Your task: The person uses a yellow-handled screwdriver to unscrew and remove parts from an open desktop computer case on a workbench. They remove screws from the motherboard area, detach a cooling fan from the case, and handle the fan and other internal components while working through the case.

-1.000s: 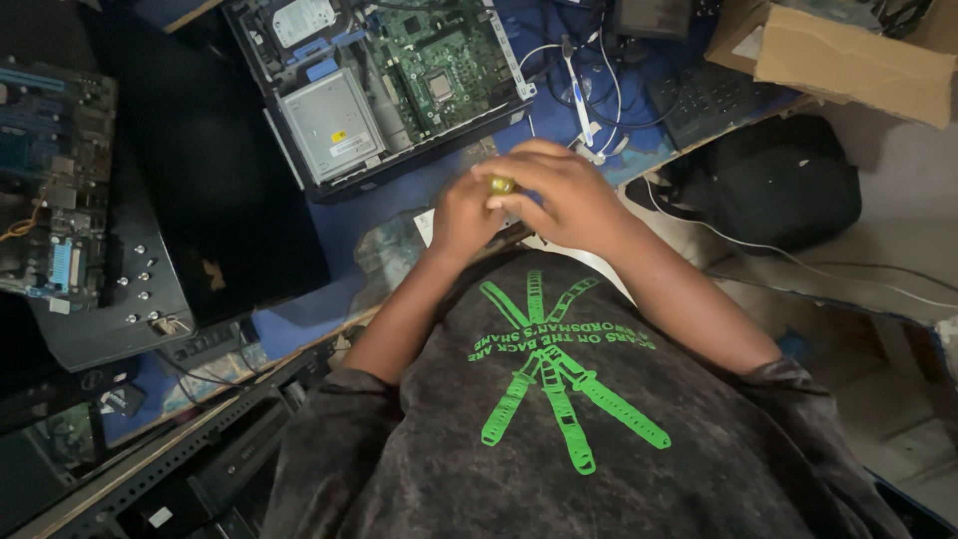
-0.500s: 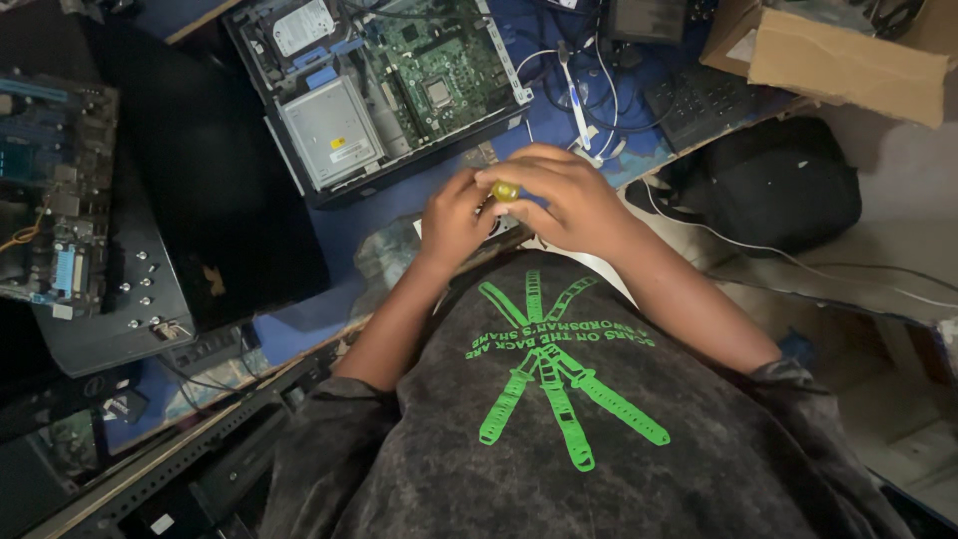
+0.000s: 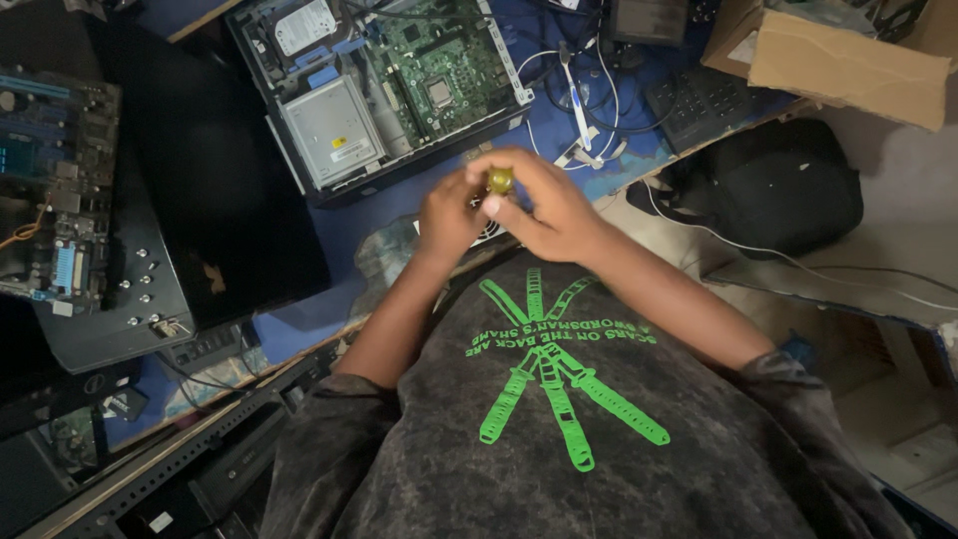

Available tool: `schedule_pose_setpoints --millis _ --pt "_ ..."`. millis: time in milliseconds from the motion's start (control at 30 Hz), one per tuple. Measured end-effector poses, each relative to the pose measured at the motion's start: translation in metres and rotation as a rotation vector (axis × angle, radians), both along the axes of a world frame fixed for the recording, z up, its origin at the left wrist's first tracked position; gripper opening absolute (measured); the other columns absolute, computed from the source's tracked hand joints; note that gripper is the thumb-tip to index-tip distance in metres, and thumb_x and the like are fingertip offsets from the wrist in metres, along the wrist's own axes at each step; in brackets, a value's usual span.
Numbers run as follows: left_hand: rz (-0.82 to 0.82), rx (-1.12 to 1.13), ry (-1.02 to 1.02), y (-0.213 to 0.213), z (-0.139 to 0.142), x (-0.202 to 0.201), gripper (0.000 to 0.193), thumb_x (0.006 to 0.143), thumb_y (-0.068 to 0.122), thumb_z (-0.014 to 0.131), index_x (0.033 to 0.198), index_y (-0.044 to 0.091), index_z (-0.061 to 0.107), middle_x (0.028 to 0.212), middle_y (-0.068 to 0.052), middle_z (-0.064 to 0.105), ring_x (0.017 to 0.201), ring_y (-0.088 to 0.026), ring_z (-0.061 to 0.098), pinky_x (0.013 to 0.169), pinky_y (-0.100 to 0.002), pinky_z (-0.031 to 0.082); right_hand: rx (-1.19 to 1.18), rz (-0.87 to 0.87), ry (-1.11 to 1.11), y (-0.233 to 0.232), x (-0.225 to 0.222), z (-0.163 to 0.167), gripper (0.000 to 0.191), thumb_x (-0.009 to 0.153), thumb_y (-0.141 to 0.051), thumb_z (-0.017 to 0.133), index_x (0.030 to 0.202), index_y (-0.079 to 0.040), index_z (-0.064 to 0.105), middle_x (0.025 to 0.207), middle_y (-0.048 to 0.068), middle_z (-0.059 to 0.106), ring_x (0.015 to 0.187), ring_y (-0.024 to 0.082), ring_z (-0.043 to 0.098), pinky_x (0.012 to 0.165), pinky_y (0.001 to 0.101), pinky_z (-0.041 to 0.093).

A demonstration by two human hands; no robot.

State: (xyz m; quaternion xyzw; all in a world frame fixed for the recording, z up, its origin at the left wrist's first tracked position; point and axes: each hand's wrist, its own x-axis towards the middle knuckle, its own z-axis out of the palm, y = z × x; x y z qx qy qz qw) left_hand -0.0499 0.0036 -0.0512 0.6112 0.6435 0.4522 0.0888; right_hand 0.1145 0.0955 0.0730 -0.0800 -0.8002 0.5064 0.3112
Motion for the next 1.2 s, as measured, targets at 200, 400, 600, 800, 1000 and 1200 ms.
schedule_pose_setpoints --millis 200,400,600,800,1000,1200 --pt "0.049 -0.329 -0.042 -0.008 -0.018 0.005 0.035 0.086 0.016 0.08 0.116 0.003 0.067 0.111 -0.02 0.066 0.103 -0.042 0.065 0.085 -0.049 0.054 -0.281 -0.133 0.164 -0.015 -0.03 -0.044 0.019 0.115 -0.017 0.043 0.106 -0.001 0.05 0.1 0.006 0.054 0.089 0.012 0.049 0.082 0.029 0.045" --pt "0.074 -0.579 0.222 -0.038 -0.059 0.005 0.055 0.073 0.009 0.076 0.123 -0.005 0.06 0.131 -0.025 0.055 0.112 -0.047 0.061 0.087 -0.05 0.053 -0.363 -0.121 0.304 -0.009 -0.039 -0.058 0.02 0.114 -0.011 0.042 0.096 -0.002 0.045 0.081 0.003 0.046 0.073 0.01 0.038 0.062 0.0256 0.034" --pt "0.079 -0.734 0.219 -0.04 -0.087 0.006 0.04 0.082 0.001 0.067 0.121 -0.004 0.06 0.132 -0.022 0.056 0.109 -0.041 0.064 0.087 -0.049 0.056 -0.315 -0.14 0.26 -0.008 -0.045 -0.054 0.025 0.107 -0.01 0.042 0.085 0.0 0.046 0.072 0.006 0.049 0.063 0.012 0.042 0.059 0.0307 0.036" --pt "0.074 -0.643 0.162 -0.045 -0.076 0.005 0.055 0.074 0.019 0.081 0.118 -0.006 0.061 0.122 -0.022 0.058 0.106 -0.042 0.064 0.086 -0.049 0.054 -0.235 0.155 0.191 0.011 -0.043 -0.055 0.038 0.11 -0.019 0.049 0.077 0.0 0.05 0.072 0.004 0.052 0.063 0.014 0.05 0.059 0.0327 0.039" --pt "0.032 -0.647 -0.096 -0.045 -0.049 -0.001 0.069 0.069 0.024 0.084 0.13 0.004 0.058 0.119 -0.021 0.064 0.107 -0.042 0.062 0.087 -0.049 0.052 -0.574 0.758 -0.383 0.027 -0.055 -0.054 0.052 0.107 -0.032 0.059 0.065 -0.004 0.046 0.067 -0.001 0.045 0.06 0.01 0.037 0.053 0.0302 0.03" --pt "-0.12 -0.194 -0.143 -0.033 -0.042 -0.005 0.032 0.094 0.013 0.069 0.123 0.003 0.062 0.125 -0.023 0.063 0.118 -0.044 0.06 0.098 -0.047 0.048 -0.729 0.557 -0.088 0.023 -0.059 -0.046 0.036 0.104 -0.032 0.059 0.081 -0.005 0.049 0.07 0.0 0.053 0.052 0.005 0.04 0.048 0.0234 0.031"
